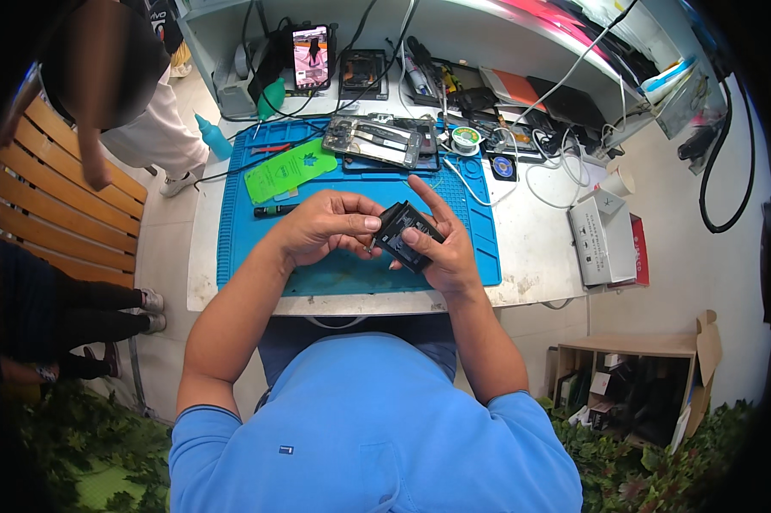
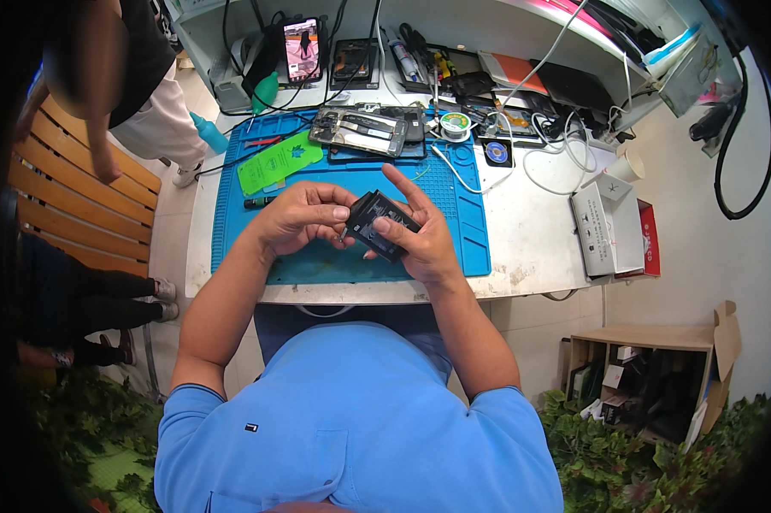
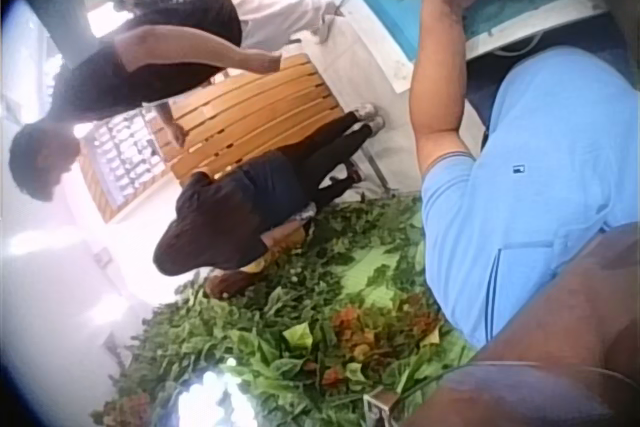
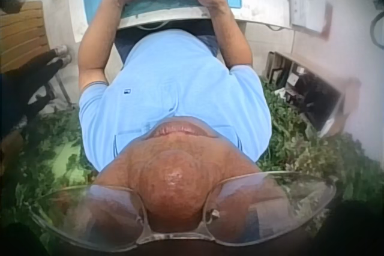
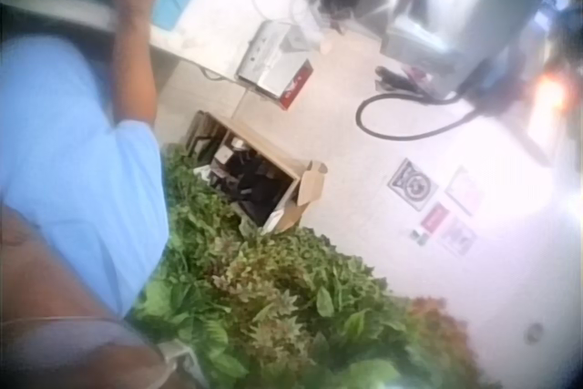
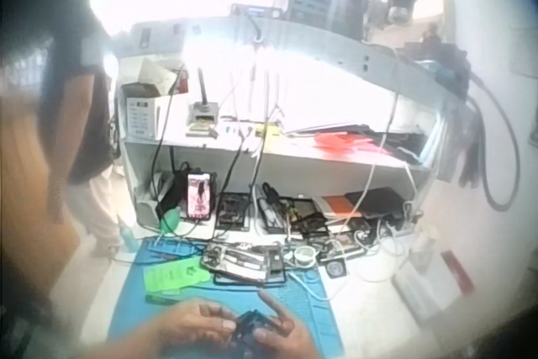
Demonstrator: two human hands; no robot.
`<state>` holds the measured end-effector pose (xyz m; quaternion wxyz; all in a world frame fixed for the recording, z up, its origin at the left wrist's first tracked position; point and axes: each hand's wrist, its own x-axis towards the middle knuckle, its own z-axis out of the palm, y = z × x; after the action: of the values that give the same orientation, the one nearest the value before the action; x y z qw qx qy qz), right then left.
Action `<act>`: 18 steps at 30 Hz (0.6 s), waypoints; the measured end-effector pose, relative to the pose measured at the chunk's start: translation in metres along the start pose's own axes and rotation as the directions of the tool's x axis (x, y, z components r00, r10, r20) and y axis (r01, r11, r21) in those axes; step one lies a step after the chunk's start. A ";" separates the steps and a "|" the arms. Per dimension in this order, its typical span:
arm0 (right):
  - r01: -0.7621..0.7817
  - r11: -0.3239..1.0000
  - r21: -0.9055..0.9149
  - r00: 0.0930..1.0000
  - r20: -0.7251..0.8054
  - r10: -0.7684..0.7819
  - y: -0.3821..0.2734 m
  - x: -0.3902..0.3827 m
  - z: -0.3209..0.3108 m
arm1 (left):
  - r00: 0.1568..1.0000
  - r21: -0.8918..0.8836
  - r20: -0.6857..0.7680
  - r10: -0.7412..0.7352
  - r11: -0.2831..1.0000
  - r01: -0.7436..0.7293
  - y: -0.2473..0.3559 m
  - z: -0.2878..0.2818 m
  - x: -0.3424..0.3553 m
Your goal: The person is repairing a small electronic device, likely a mobile phone battery or module, at a workbench. They use a small metal tool to pry and adjust components on the device, then place it on a blue mat next to other disassembled parts.
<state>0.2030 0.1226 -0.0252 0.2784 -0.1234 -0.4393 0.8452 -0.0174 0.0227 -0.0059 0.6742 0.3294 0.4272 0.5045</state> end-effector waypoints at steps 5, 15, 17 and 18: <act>-0.012 0.999 -0.035 1.000 -0.016 0.011 0.002 0.000 0.001 | 1.000 -0.018 -0.010 -0.015 1.000 0.015 -0.005 -0.005 0.004; -0.066 0.968 -0.242 0.995 -0.084 0.047 -0.002 0.001 -0.002 | 0.973 0.275 -0.194 0.122 0.959 -0.065 -0.003 0.005 0.003; -0.097 0.957 -0.274 0.993 -0.088 0.076 -0.004 0.003 -0.005 | 0.975 0.313 -0.174 0.139 0.946 -0.080 -0.007 0.005 0.004; -0.113 0.950 -0.290 0.992 -0.090 0.090 -0.004 0.003 -0.005 | 0.975 0.332 -0.164 0.148 0.939 -0.087 -0.009 0.005 0.005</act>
<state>0.2044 0.1302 -0.0247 0.2295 -0.2178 -0.5426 0.7782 -0.0091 0.0250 -0.0126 0.5367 0.4115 0.5446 0.4960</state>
